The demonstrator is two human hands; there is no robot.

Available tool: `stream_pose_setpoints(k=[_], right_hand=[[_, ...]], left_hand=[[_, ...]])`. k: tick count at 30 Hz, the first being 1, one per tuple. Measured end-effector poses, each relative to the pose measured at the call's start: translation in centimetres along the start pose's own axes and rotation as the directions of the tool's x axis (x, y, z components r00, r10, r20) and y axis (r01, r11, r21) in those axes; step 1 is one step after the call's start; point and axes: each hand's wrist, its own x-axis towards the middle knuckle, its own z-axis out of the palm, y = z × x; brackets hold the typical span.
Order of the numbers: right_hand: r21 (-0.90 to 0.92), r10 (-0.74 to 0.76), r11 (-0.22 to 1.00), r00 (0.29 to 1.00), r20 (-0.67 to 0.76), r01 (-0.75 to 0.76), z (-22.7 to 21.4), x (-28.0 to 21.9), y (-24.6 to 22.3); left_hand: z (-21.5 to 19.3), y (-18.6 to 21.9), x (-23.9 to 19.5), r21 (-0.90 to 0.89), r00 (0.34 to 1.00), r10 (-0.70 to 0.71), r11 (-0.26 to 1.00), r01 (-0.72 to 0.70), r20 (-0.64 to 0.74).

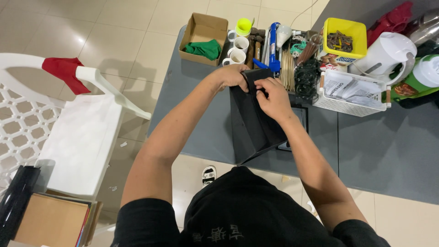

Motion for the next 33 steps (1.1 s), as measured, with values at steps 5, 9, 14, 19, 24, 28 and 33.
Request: stream_pose_setpoints(k=[5,9,14,19,24,28,33], right_hand=[[0.027,0.018,0.999,1.000,0.009,-0.018,0.0,-0.2,0.7],[0.039,0.037,0.999,0.999,0.019,-0.038,0.1,-0.2,1.3],[0.031,0.051,0.998,0.999,-0.003,-0.050,0.5,-0.3,1.7],[0.085,0.173,0.981,0.985,0.018,-0.174,0.8,-0.1,1.9],[0.153,0.214,0.964,0.976,0.031,-0.216,0.9,0.0,3.1],[0.157,0.212,0.964,0.976,0.041,-0.216,0.9,-0.1,3.2],[0.194,0.226,0.953,0.973,0.044,-0.230,0.7,-0.1,2.8]], left_hand=[[0.6,-1.0,0.1,-0.051,0.999,0.019,0.998,-0.021,-0.051],[1.5,-1.2,-0.1,-0.039,0.989,0.087,0.995,-0.092,-0.121],[2.9,-4.9,2.1,-0.184,0.959,0.199,0.954,-0.237,-0.204],[4.0,-6.3,2.3,-0.257,0.912,0.275,0.898,-0.357,-0.306],[3.4,-5.6,0.9,-0.314,0.941,0.261,0.894,-0.321,-0.216],[2.5,-5.3,0.2,-0.296,0.950,0.270,0.905,-0.305,-0.155],[2.0,-5.1,-0.1,-0.295,0.968,0.213,0.924,-0.244,-0.132]])
